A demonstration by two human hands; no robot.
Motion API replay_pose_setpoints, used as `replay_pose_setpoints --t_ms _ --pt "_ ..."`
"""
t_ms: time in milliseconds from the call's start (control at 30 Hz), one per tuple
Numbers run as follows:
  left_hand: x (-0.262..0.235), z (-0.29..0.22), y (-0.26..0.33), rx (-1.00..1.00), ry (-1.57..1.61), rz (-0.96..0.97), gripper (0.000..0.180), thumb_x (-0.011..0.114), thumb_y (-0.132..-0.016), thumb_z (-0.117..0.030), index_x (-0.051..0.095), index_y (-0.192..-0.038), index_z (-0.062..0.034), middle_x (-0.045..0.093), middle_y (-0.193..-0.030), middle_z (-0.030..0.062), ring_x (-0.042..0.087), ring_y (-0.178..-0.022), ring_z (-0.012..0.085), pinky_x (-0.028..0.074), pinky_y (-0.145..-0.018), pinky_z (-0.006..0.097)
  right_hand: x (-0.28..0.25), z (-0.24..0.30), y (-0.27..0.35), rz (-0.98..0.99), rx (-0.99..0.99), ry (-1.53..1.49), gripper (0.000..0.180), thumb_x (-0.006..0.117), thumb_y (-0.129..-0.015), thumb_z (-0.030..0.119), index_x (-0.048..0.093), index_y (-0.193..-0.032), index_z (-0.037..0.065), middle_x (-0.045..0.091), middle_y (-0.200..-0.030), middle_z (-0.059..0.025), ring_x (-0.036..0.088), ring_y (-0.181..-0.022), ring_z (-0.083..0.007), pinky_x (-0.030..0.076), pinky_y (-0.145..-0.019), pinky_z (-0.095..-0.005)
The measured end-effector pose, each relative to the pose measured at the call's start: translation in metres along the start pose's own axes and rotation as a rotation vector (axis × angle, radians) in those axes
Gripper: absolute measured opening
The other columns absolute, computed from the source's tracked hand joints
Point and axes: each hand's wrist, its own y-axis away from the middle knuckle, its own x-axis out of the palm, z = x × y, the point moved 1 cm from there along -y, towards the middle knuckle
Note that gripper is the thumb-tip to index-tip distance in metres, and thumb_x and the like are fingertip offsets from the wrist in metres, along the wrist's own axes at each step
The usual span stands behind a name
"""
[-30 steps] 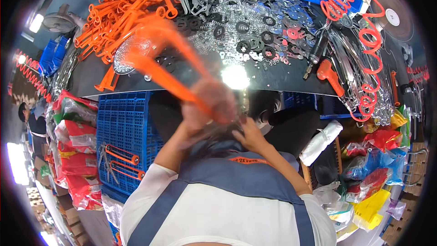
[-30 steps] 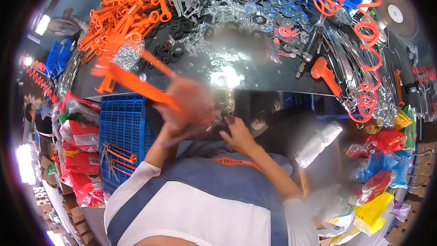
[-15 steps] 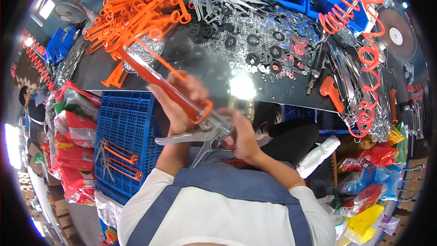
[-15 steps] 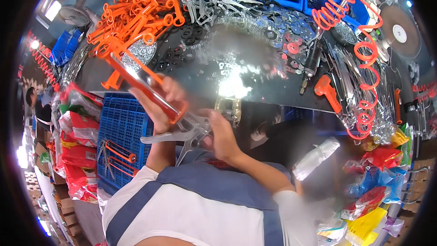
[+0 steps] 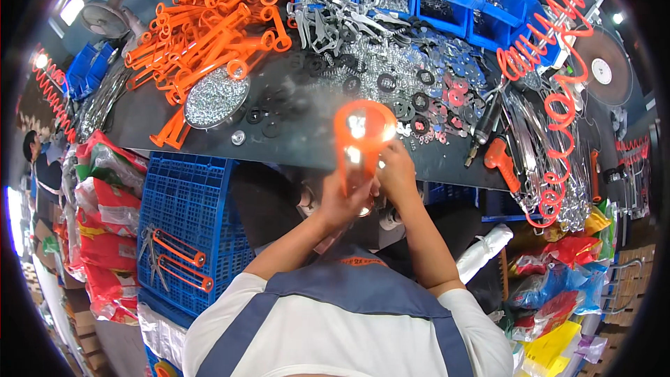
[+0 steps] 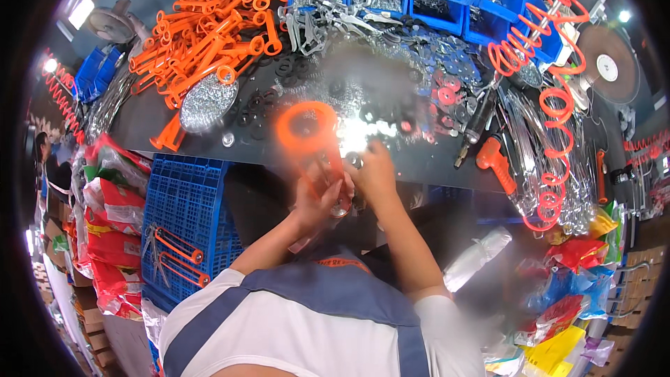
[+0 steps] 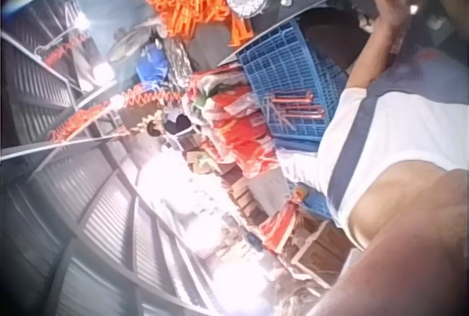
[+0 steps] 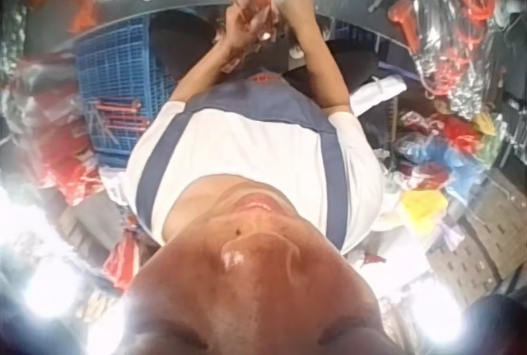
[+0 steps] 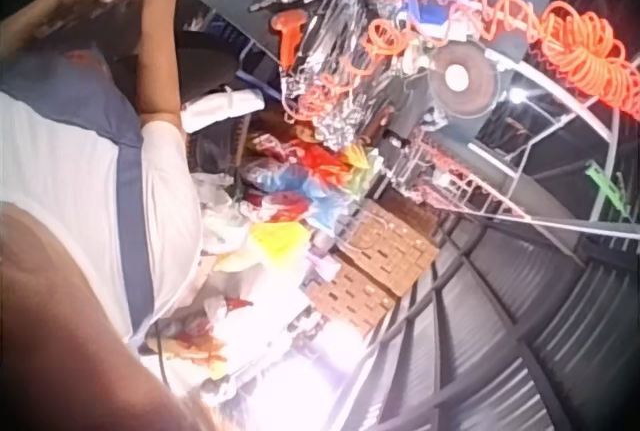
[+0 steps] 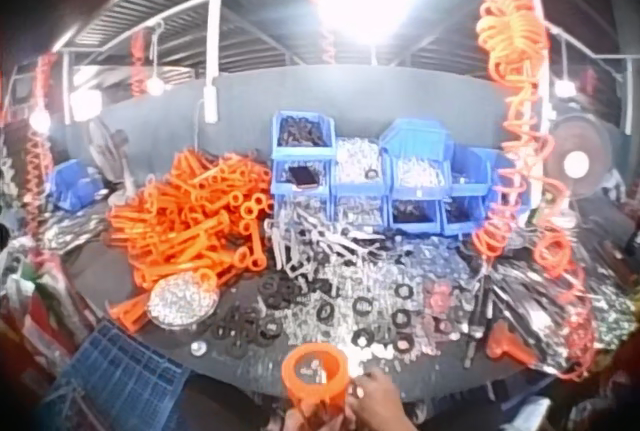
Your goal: The person assembles small mechanical components by hand at a workstation, using a power drill to secure metal brackets with screws and washers, and applying sealant from a sealant gun with a plastic nozzle.
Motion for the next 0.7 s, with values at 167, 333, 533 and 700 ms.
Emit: replay_pose_setpoints --t_ms 167,333,533,700 --pt "0.003 0.008 -0.015 -0.048 -0.116 0.040 0.008 0.049 -0.092 -0.001 0.042 -0.096 -0.0028 0.060 -0.080 0.0108 0.059 -0.063 0.0126 0.049 -0.055 0.024 -0.055 0.019 0.003 -0.349 0.232 -0.790 0.019 0.060 -0.080 0.000 0.064 -0.098 -0.005 0.061 -0.092 -0.0135 0.063 -0.075 -0.0184 0.052 -0.062 -0.0285" --pt "0.005 0.010 -0.022 -0.113 -0.252 0.034 0.010 0.052 -0.092 -0.005 0.045 -0.098 -0.0008 0.060 -0.077 0.0081 0.059 -0.062 0.0116 0.048 -0.052 0.024 -0.095 0.054 -0.011 -0.487 -0.355 -0.432 0.020 0.063 -0.074 -0.007 0.066 -0.094 -0.003 0.061 -0.089 -0.0137 0.061 -0.073 -0.0258 0.050 -0.063 -0.0330" --pt "0.009 0.019 -0.018 -0.064 -0.171 -0.023 0.024 0.056 -0.091 -0.010 0.050 -0.114 -0.0025 0.063 -0.072 0.0051 0.060 -0.060 0.0084 0.048 -0.052 0.025 -0.102 0.073 -0.033 -0.466 -0.700 -0.248 0.026 0.072 -0.062 -0.004 0.066 -0.088 -0.004 0.064 -0.092 -0.0126 0.060 -0.076 -0.0278 0.047 -0.064 -0.0321" --pt "0.011 0.012 -0.018 -0.078 -0.122 0.000 0.020 0.057 -0.090 -0.008 0.051 -0.107 0.0008 0.062 -0.071 0.0050 0.058 -0.057 0.0085 0.047 -0.050 0.024 -0.119 0.076 -0.039 -0.289 -0.750 -0.200 0.026 0.073 -0.060 -0.001 0.067 -0.085 0.001 0.064 -0.087 -0.0115 0.058 -0.072 -0.0262 0.047 -0.061 -0.0330"
